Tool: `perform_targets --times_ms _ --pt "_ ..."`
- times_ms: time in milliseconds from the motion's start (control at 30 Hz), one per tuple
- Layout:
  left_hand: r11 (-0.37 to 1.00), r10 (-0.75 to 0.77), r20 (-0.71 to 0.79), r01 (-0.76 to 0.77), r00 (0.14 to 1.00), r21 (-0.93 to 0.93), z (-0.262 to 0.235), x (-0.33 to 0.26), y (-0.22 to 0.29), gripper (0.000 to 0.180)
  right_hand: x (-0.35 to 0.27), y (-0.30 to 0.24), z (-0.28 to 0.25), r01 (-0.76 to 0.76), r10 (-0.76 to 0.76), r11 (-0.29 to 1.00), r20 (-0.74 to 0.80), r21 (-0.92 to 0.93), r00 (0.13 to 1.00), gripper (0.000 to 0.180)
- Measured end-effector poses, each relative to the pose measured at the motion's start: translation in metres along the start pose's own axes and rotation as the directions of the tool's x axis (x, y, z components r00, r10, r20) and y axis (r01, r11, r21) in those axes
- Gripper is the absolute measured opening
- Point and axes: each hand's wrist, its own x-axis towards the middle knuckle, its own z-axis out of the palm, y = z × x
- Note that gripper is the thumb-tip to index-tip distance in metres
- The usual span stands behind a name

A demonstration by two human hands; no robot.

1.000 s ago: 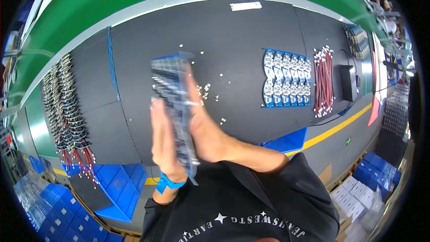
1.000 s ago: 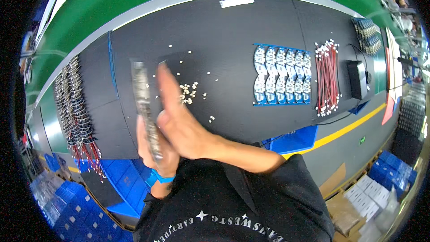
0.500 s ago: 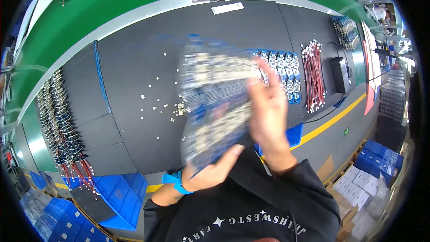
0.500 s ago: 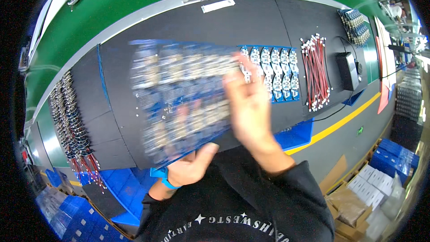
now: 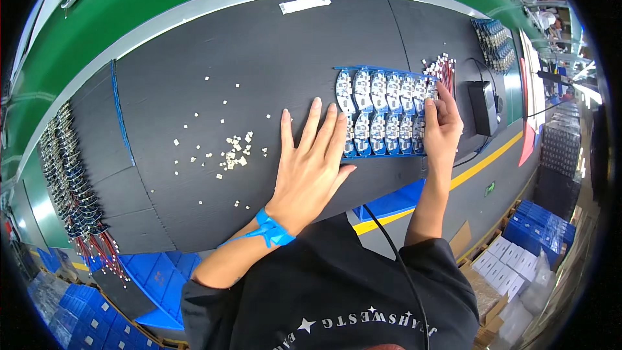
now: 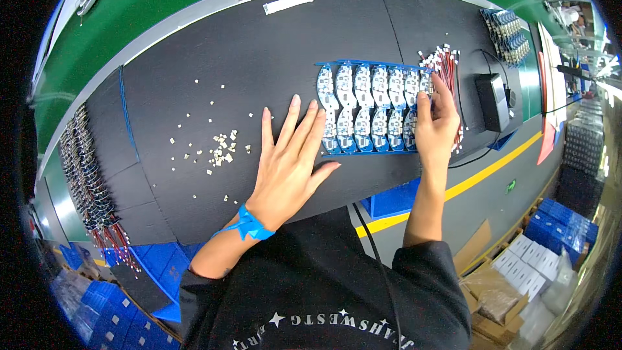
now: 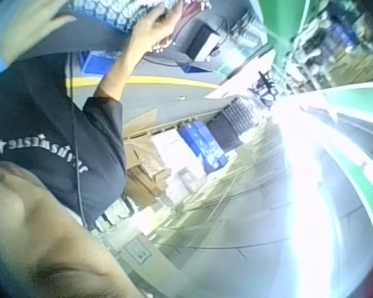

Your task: The recorder is inserting LED components into circular circuit board panels and organizing wiring harnesses at a factory workstation.

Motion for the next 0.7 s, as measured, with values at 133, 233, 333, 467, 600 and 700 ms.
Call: perform_targets --times_ms 133,233,333,467,600,700 --pt "0.999 0.026 -0.048 -0.024 0.998 0.045 0.007 0.002 0.000 0.061 -0.002 -0.011 0.008 0.019 -0.029 0.921 -0.019 -0.390 0.999 0.031" --pt "0.997 0.055 -0.085 -0.050 0.995 0.061 0.010 0.000 -0.001 0.056 -0.005 -0.019 0.013 0.045 -0.066 0.909 -0.038 -0.414 0.997 0.031" --pt "0.993 0.086 -0.132 -0.075 0.988 0.091 0.013 -0.002 -0.003 0.052 -0.005 -0.024 0.023 0.171 -0.181 0.879 0.020 -0.445 0.983 0.029" --pt "0.990 0.117 -0.168 -0.101 0.979 0.103 0.016 -0.004 -0.003 0.047 -0.008 -0.020 0.025 0.242 -0.256 0.830 0.042 -0.503 0.966 0.030" --pt "0.984 0.121 -0.186 -0.094 0.975 0.151 0.013 -0.006 0.005 0.044 -0.012 -0.018 0.027 0.337 -0.354 0.812 0.059 -0.476 0.934 0.033" --pt "0.978 0.065 -0.212 -0.019 0.975 0.209 0.005 -0.008 0.004 0.043 0.009 -0.018 0.029 0.315 -0.315 0.891 0.055 -0.326 0.948 0.036"
